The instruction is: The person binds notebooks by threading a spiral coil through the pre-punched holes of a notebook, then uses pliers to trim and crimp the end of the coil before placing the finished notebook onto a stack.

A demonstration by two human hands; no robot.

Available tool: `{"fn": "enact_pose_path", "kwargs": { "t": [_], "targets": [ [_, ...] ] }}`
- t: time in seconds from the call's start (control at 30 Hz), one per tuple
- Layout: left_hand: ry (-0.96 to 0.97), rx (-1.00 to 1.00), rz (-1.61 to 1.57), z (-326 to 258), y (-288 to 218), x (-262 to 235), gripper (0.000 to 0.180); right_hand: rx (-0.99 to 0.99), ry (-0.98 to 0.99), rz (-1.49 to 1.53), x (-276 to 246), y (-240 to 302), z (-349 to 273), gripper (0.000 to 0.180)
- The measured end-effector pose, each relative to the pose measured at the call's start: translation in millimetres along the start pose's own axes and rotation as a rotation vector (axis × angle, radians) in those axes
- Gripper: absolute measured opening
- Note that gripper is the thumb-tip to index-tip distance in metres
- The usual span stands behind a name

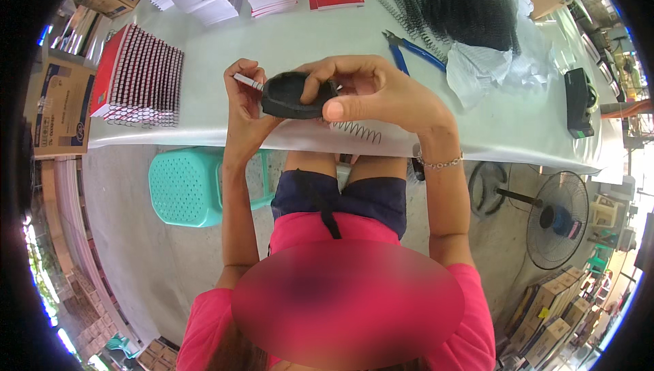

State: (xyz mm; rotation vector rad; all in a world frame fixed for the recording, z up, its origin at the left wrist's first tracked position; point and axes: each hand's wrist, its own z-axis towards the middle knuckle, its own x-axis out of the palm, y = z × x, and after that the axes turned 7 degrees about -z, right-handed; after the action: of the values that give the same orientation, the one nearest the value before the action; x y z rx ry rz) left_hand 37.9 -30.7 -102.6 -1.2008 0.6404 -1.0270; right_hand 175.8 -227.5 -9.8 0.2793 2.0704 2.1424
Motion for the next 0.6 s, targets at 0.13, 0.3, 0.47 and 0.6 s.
{"fn": "enact_pose_path", "kwargs": {
  "t": [0.13, 0.3, 0.47, 0.6],
  "targets": [
    [-0.004, -0.021, -0.012, -0.3, -7.8, 6.0, 0.096, 0.154, -0.176, -0.251, -6.2, -8.9, 10.1, 0.049],
    [0.01, -0.014, -0.006, 0.2, -5.7, 4.5, 0.096, -0.044, -0.049, 0.026, 3.7, -2.2, 3.8, 0.027],
    [-0.003, -0.016, -0.025, -2.7, -9.6, 6.2, 0.095, 0.151, -0.086, -0.102, 1.8, -2.6, 12.2, 0.039],
    [0.002, -0.003, -0.003, -1.4, -8.5, 9.1, 0.093, -0.003, -0.159, -0.152, 10.3, -3.8, 10.0, 0.026]
  ]
}}
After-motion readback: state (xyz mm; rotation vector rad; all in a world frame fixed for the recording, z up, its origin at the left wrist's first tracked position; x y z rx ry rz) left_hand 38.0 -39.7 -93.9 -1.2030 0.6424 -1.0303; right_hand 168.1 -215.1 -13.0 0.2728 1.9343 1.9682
